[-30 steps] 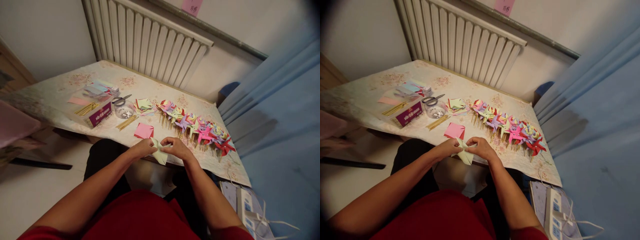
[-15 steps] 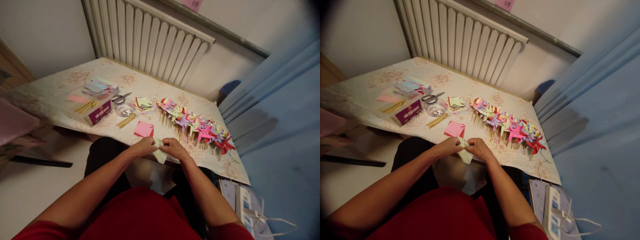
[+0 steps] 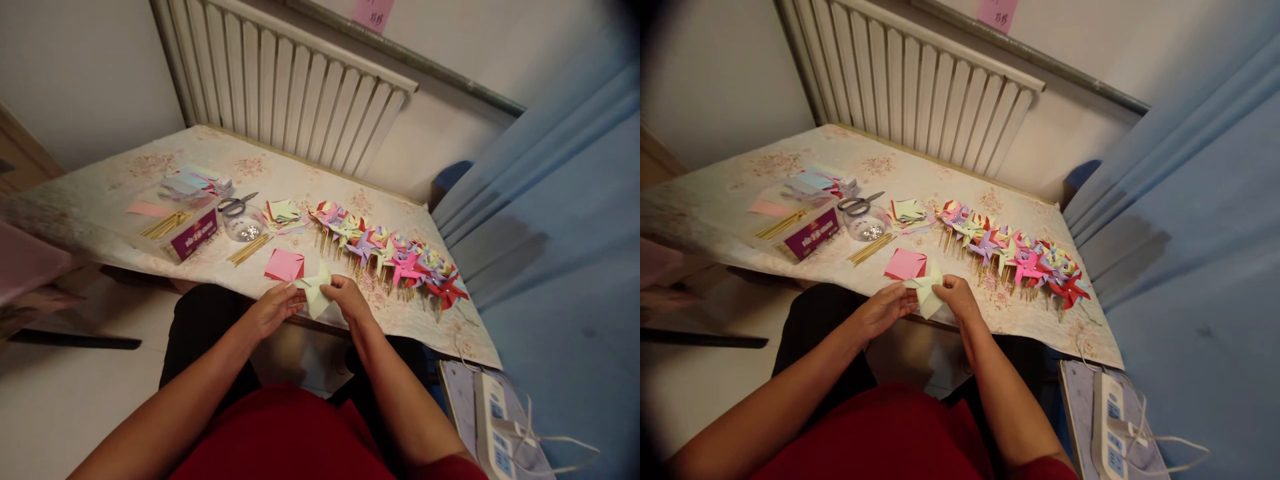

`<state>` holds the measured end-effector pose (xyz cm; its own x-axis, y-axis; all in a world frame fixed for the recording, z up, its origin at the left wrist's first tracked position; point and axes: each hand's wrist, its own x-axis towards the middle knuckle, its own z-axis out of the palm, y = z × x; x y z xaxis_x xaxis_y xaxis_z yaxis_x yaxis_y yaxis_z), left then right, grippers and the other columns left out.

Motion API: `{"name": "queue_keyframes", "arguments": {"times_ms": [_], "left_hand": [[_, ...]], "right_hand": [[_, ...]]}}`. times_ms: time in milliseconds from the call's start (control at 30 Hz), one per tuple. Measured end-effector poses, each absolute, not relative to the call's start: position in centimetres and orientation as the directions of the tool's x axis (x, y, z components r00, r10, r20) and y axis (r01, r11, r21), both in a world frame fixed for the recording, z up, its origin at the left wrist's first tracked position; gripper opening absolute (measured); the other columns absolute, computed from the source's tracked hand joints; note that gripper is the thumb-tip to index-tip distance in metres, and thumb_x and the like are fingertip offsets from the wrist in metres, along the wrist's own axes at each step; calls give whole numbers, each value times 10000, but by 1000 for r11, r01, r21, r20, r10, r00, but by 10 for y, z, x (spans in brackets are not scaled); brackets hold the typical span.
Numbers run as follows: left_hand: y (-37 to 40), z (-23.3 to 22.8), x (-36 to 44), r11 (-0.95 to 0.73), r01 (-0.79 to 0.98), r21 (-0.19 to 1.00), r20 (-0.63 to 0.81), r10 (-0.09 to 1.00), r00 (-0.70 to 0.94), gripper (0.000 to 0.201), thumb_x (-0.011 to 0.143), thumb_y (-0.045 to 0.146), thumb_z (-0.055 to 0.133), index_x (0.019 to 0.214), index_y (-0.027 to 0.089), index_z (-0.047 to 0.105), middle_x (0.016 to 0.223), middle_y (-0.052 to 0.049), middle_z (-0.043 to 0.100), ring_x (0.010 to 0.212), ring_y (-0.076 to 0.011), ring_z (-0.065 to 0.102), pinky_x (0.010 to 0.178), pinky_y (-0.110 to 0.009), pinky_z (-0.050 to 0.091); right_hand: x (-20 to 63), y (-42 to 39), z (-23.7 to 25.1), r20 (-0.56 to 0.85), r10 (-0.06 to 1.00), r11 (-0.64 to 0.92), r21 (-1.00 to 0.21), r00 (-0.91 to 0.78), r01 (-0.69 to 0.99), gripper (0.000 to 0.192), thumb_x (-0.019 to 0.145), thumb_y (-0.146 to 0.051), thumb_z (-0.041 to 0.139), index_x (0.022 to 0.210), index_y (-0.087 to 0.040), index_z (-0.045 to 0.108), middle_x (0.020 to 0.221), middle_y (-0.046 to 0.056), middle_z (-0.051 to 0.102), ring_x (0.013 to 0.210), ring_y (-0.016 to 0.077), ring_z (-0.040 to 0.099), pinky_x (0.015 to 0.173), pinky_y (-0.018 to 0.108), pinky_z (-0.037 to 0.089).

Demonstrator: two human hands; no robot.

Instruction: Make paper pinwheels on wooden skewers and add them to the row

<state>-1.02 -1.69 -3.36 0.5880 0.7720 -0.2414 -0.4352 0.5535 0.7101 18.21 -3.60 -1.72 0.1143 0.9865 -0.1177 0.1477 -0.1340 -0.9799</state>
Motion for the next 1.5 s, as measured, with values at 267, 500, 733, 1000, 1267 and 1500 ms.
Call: {"name": "queue_keyframes", "arguments": {"times_ms": [267, 500, 733, 1000, 1267, 1500], "left_hand": [[-29, -24, 24, 462, -491, 739, -258, 866, 428, 321, 632, 325, 790, 837, 131, 638, 735, -28, 674, 638, -146, 609, 625, -257, 460], [-24, -30, 33, 450, -491, 746, -322, 889, 326, 238, 620, 285, 751, 755, 155, 605, 624, 1, 642, 531, -138, 569, 558, -260, 433], [-25, -27, 34, 482, -479, 734, -357, 873, 333, 228, 609, 284, 741, 753, 159, 615, 610, -3, 651, 520, -147, 573, 530, -260, 419], [-25, -27, 31, 476, -486, 733, -345, 876, 337, 247, 589, 286, 754, 740, 149, 613, 604, -10, 656, 553, -167, 602, 537, -264, 435], [-22, -20, 26, 449, -527, 722, -338, 893, 297, 140, 636, 241, 705, 710, 181, 602, 595, -2, 647, 623, -191, 640, 545, -267, 442], [-19, -18, 24, 430, -583, 689, -327, 903, 280, 64, 689, 233, 668, 678, 186, 626, 590, -3, 636, 633, -176, 619, 602, -271, 458]], "right_hand": [[162, -35, -28, -163, 961, -151, -986, 225, -72, 195, 622, -332, 674, 709, -157, 663, 570, -52, 576, 489, 101, 452, 510, 229, 370], [156, -35, -29, -194, 949, -180, -981, 247, -79, 183, 609, -328, 672, 684, -161, 655, 556, -50, 580, 493, 109, 474, 512, 232, 378], [154, -35, -29, -214, 946, -200, -976, 245, -80, 193, 605, -334, 661, 697, -164, 659, 561, -40, 592, 497, 117, 487, 508, 236, 372], [151, -34, -30, -207, 952, -198, -978, 224, -60, 175, 603, -323, 657, 665, -161, 638, 530, -52, 551, 486, 107, 450, 510, 237, 366], [149, -54, -14, 140, 811, -13, -966, 568, 257, 262, 749, -382, 618, 879, -156, 643, 748, 25, 633, 693, 165, 570, 662, 276, 464], [144, -96, -49, 600, 761, 277, -644, 246, 713, 240, 901, -184, 466, 1062, -195, 644, 838, 56, 645, 772, 175, 607, 724, 300, 491]]}}
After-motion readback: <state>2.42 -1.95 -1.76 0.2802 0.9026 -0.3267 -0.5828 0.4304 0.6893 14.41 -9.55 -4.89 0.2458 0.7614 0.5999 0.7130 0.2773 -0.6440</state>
